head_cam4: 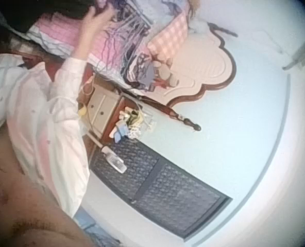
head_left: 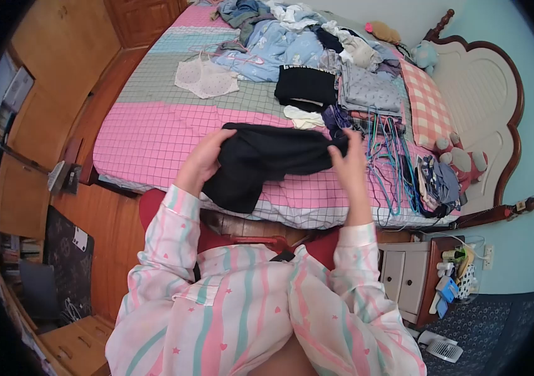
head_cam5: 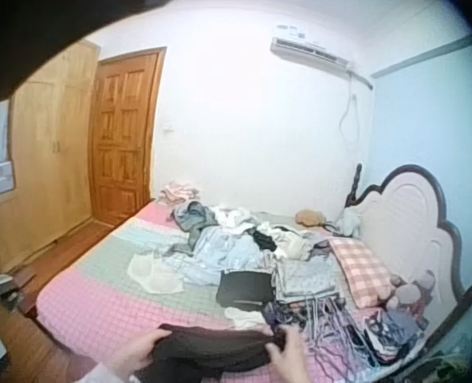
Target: The person folds a black t-shirt and a pair of black shorts on a bed, placing them in a stack after each item is folded.
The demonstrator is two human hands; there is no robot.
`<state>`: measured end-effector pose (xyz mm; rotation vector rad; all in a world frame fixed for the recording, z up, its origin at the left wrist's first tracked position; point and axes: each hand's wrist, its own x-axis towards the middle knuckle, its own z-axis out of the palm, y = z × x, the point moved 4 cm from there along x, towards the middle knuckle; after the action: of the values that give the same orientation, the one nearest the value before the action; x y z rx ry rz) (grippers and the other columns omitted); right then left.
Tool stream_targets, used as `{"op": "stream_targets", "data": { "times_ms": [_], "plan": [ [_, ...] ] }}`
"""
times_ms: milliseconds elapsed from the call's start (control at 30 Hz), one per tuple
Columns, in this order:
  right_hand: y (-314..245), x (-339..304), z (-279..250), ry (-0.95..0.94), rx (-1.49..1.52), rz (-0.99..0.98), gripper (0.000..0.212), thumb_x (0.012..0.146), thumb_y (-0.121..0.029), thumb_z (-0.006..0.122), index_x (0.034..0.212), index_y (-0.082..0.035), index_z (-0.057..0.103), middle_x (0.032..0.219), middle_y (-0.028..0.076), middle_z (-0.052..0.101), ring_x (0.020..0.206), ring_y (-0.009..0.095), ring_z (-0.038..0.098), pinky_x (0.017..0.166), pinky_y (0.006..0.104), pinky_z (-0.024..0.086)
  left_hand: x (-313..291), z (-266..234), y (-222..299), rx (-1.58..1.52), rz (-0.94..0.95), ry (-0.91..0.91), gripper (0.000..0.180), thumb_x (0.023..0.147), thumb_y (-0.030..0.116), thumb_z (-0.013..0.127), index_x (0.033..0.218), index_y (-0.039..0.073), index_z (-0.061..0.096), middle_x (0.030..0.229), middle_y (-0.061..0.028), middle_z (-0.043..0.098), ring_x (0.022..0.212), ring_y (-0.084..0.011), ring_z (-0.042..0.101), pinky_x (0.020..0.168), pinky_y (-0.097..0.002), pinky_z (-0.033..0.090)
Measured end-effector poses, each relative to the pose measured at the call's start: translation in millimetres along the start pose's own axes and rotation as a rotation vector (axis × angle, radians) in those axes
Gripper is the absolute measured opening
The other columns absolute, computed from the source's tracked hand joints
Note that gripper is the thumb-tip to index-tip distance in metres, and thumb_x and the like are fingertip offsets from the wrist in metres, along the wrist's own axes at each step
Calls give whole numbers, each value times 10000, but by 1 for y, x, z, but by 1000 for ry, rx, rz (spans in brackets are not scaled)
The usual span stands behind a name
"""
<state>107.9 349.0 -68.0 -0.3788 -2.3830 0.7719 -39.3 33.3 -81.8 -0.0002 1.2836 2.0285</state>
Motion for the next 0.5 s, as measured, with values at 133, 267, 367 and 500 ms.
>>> {"op": "stream_targets", "data": {
  "times_ms": [133,267,367,500],
  "plan": [
    [-90,-40,34,-58,-25,-254,577,779,-326,845,1268,-115,624,1341,159,583,1270,356,532,1124,552,286,-8,32,-5,501,206,-36,290,1023,159,568,1248,-8,642,1107,-57,713,978,-129,668,851,-277,545],
    [-122,-52,57,-163,39,-337,336,774,-314,833,1033,-124,735,1214,89,653,1230,297,566,1094,513,325,-18,51,-4,377,208,-124,319,1040,198,579,1285,-3,619,1127,-42,698,972,-112,653,850,-275,545],
    [-118,-44,51,-93,55,-336,84,857,-217,755,862,-133,757,997,-5,718,1164,252,612,1063,471,335,-29,59,14,385,191,-138,415,993,194,665,1329,-29,566,1187,-67,675,1057,-133,634,918,-280,525],
    [-106,-21,21,-54,400,-186,125,807,-200,801,853,-122,715,955,24,673,989,259,604,923,435,362,-40,55,33,630,286,-209,575,917,194,775,1372,-43,516,1242,-89,651,1120,-154,615,968,-290,507]
  ]
}}
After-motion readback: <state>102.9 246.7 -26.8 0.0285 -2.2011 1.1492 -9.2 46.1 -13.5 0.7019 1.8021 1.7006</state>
